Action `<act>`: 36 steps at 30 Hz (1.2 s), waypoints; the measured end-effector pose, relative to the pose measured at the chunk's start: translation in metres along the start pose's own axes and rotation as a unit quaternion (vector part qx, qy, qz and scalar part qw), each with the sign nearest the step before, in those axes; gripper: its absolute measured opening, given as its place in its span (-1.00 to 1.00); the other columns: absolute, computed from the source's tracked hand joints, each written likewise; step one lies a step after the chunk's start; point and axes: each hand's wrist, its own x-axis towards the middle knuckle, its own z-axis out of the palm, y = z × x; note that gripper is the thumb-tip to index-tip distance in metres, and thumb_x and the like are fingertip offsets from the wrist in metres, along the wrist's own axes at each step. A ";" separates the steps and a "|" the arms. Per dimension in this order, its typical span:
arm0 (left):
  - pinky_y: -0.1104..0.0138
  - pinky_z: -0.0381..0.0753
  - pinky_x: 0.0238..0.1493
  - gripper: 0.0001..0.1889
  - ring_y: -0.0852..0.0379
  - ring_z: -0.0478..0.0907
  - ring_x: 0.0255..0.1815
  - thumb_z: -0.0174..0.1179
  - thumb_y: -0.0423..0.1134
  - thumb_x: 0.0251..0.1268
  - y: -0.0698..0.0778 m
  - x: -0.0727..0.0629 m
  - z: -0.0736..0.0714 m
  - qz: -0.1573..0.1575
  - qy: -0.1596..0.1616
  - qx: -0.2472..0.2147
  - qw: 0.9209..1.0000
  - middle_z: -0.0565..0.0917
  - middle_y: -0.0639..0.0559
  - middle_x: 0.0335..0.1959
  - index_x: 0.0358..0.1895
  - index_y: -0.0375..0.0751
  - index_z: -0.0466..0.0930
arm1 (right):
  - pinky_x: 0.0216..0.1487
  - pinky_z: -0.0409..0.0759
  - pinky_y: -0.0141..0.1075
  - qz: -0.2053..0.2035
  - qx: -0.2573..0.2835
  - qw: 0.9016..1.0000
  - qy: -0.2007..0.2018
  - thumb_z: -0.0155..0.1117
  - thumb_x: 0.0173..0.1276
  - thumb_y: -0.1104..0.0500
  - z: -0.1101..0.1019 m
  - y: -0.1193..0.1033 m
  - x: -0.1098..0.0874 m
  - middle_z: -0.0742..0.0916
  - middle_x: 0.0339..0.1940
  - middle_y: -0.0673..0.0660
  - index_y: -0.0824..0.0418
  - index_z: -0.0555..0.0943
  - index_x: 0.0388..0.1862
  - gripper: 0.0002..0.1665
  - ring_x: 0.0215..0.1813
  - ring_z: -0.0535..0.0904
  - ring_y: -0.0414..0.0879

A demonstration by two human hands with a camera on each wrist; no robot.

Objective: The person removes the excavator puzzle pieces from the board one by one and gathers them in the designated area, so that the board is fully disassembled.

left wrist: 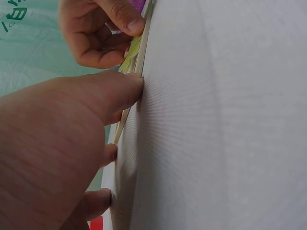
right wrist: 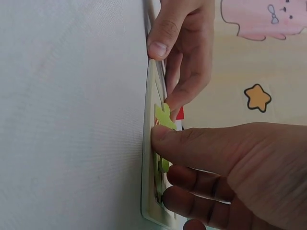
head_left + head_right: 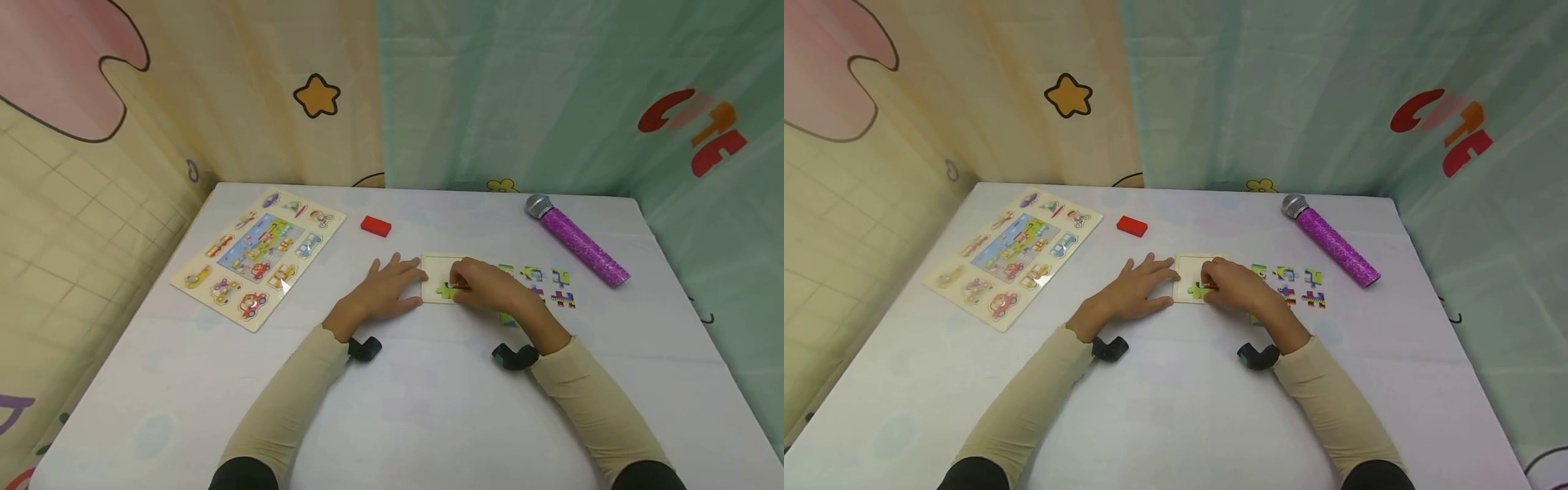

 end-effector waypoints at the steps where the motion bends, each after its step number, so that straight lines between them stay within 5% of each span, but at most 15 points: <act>1: -0.25 -0.23 0.49 -0.45 -0.17 -0.15 0.64 0.19 0.11 0.46 0.000 0.000 0.000 0.000 0.000 0.000 1.000 0.13 0.07 0.62 0.45 0.17 0.39 | -0.16 0.50 -0.19 -0.003 0.001 1.000 0.000 0.44 0.31 0.31 0.000 0.000 0.000 0.56 -0.26 0.08 0.24 0.57 -0.13 -0.77 -0.23 0.45 -0.04; 20: -0.24 -0.22 0.49 -0.46 -0.16 -0.15 0.64 0.19 0.10 0.46 -0.001 -0.002 0.000 -0.007 0.002 0.005 1.000 0.13 0.08 0.62 0.45 0.18 0.39 | -0.17 0.52 -0.18 -0.046 0.023 0.999 -0.019 0.37 0.34 0.38 -0.005 0.009 -0.001 0.60 -0.34 0.02 0.16 0.53 -0.08 -0.73 -0.27 0.49 -0.07; 30: -0.24 -0.22 0.49 -0.45 -0.16 -0.16 0.64 0.18 0.11 0.46 -0.004 -0.001 0.003 -0.005 -0.002 0.003 1.000 0.12 0.08 0.62 0.46 0.18 0.38 | -0.20 0.54 -0.20 -0.051 0.039 0.998 -0.001 0.39 0.30 0.36 -0.006 0.013 -0.002 0.62 -0.32 0.02 0.16 0.54 -0.09 -0.73 -0.27 0.51 -0.09; 36: -0.24 -0.24 0.50 -0.44 -0.16 -0.16 0.64 0.18 0.12 0.46 -0.001 0.001 0.001 -0.001 -0.004 0.006 1.000 0.12 0.08 0.63 0.46 0.19 0.38 | -0.14 0.59 -0.15 -0.035 0.067 0.997 0.032 0.36 0.37 0.32 -0.023 0.020 -0.015 0.68 -0.24 0.02 0.19 0.60 -0.01 -0.76 -0.18 0.57 -0.06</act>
